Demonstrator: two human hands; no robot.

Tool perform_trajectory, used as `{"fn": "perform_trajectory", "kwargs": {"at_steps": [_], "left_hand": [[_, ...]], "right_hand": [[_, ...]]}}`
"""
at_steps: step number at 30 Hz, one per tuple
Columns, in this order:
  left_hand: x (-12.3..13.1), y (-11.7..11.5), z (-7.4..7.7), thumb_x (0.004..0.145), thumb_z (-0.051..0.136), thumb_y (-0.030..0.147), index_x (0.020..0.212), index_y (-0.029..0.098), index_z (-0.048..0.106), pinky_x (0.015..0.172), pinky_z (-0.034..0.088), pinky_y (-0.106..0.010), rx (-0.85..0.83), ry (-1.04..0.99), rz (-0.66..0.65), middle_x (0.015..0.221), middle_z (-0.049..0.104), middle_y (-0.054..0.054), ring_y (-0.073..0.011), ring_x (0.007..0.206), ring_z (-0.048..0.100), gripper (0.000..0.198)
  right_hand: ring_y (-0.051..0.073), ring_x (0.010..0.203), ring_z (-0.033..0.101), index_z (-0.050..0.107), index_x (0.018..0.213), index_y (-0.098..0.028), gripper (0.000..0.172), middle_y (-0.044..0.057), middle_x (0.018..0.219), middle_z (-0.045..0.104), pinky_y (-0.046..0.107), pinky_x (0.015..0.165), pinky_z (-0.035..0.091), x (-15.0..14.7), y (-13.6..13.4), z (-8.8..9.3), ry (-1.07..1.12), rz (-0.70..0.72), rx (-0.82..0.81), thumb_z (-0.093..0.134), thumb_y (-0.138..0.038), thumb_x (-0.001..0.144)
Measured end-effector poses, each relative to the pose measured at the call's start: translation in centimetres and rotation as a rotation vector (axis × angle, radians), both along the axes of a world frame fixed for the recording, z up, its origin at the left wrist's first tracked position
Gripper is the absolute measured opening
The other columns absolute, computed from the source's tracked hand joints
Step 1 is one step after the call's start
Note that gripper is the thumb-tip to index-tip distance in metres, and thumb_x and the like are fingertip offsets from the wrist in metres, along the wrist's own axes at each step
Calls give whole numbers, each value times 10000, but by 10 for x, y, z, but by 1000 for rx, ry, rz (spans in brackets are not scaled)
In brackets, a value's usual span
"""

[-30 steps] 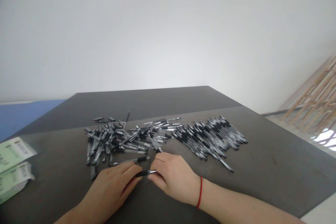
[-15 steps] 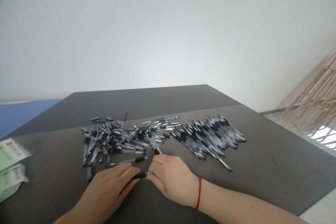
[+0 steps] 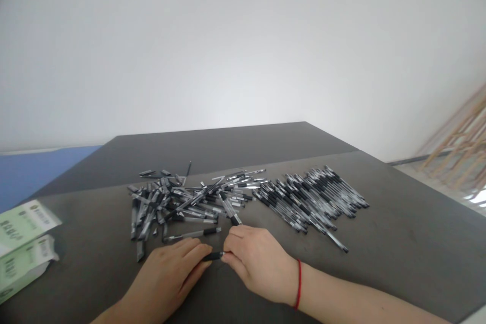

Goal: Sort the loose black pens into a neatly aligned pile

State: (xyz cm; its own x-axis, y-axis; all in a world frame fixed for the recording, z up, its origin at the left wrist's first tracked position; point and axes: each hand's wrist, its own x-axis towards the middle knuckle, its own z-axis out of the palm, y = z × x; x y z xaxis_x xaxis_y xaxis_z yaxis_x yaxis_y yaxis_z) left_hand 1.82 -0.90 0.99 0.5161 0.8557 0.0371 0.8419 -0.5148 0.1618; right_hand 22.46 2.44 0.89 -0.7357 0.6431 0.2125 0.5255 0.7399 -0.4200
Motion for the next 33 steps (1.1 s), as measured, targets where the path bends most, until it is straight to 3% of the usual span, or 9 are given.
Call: {"fn": "perform_trajectory", "kwargs": {"at_steps": [8, 13, 16, 23, 28, 33], "left_hand": [[1, 3, -2, 899, 457, 197, 940, 233, 572, 717, 453, -293, -48, -74, 50, 888, 648, -3, -189, 843, 614, 127], [3, 1, 0, 852, 502, 228, 958, 244, 557, 678, 443, -281, -61, -143, 82, 896, 657, -3, -188, 815, 623, 121], [1, -1, 0, 839, 502, 234, 979, 240, 548, 687, 442, -282, -59, -182, 75, 898, 662, -9, -186, 807, 625, 147], [-3, 1, -4, 827, 446, 156, 946, 215, 521, 621, 416, -270, -1, -212, 74, 793, 646, -15, -171, 720, 613, 152], [-3, 1, -4, 830, 426, 141, 852, 216, 515, 612, 394, -280, 22, -150, 68, 774, 627, -16, -184, 713, 595, 119], [-2, 2, -3, 839, 435, 155, 838, 214, 521, 619, 398, -279, 26, -118, 77, 781, 629, -18, -185, 717, 593, 104]], "right_hand": [[149, 753, 535, 568, 875, -186, 100, 9, 802, 581, 252, 664, 378, 3, 5, 6, 66, -63, -62, 556, -285, 872], [153, 816, 559, 595, 943, -175, 114, 34, 859, 618, 263, 734, 414, 2, 24, 14, 134, -127, 9, 495, -168, 889], [141, 872, 567, 600, 974, -171, 165, 39, 938, 630, 257, 790, 426, -16, 43, 19, 98, 24, 81, 457, -136, 899], [162, 960, 543, 581, 1038, -169, 176, 49, 1019, 605, 252, 772, 431, -93, 92, 19, -273, 538, 362, 478, -152, 896], [179, 965, 540, 564, 1028, -181, 154, 59, 1027, 587, 268, 736, 438, -124, 103, 13, -329, 615, 470, 495, -178, 890], [199, 990, 534, 562, 973, -161, 136, 76, 1031, 591, 298, 747, 442, -131, 97, 20, -390, 631, 528, 440, -161, 913]]}}
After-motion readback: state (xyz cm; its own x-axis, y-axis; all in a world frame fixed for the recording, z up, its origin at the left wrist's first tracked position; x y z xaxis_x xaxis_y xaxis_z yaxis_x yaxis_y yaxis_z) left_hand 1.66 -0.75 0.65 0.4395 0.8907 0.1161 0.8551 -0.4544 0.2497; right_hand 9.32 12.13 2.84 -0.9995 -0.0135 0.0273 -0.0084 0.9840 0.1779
